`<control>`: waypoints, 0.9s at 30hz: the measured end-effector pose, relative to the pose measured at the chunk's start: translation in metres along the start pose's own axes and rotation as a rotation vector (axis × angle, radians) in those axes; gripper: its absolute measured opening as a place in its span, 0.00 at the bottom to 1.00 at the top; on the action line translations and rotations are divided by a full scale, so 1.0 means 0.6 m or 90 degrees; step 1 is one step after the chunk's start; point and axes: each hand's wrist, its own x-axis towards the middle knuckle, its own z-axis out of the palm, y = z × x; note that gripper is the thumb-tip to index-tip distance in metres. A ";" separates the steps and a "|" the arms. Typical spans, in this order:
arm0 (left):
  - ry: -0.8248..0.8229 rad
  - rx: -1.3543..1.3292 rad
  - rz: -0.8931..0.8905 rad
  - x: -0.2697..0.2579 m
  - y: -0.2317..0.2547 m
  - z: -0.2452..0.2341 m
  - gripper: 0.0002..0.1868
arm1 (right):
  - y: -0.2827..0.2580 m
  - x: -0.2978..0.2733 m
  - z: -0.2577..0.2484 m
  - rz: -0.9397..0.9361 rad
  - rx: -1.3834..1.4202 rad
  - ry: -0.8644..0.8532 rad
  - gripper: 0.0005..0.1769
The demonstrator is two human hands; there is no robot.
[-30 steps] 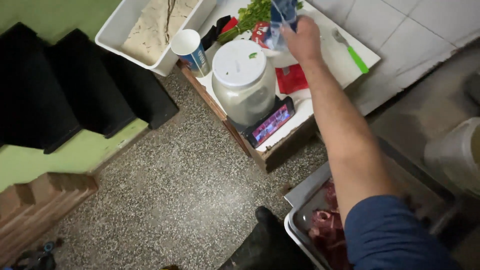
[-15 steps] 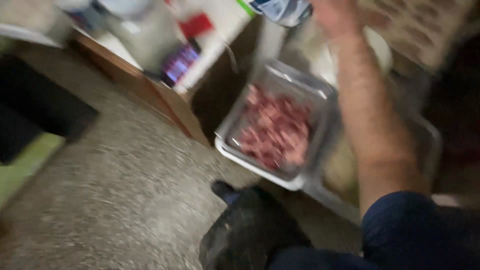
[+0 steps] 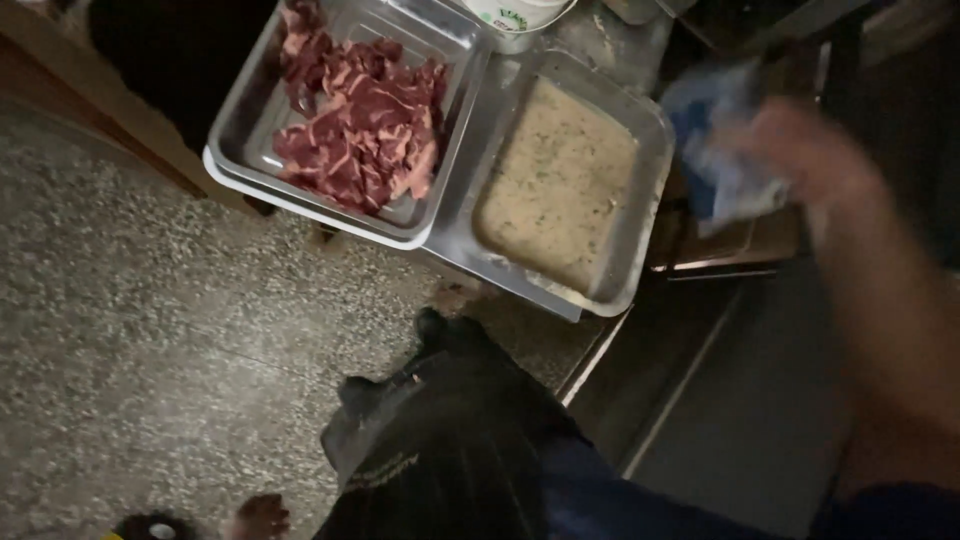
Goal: Preparing a marinade by whisking eggs and spices, then mixing in raw meat pieces.
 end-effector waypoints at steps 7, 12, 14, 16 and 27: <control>0.180 0.108 0.173 0.105 -0.010 0.155 0.14 | 0.006 0.032 0.028 0.089 -0.055 -0.235 0.31; -0.082 0.007 0.090 0.144 -0.047 0.224 0.11 | 0.044 0.088 0.023 0.122 -0.057 -0.370 0.31; 0.183 0.094 0.242 0.144 -0.089 0.262 0.14 | 0.040 0.100 0.002 0.151 -0.022 -0.284 0.31; 0.155 0.060 0.121 0.157 -0.092 0.287 0.04 | 0.066 0.116 0.026 0.129 -0.028 -0.400 0.32; -0.108 -0.087 0.064 0.155 -0.130 0.267 0.06 | 0.092 0.129 0.012 0.022 -0.039 -0.495 0.29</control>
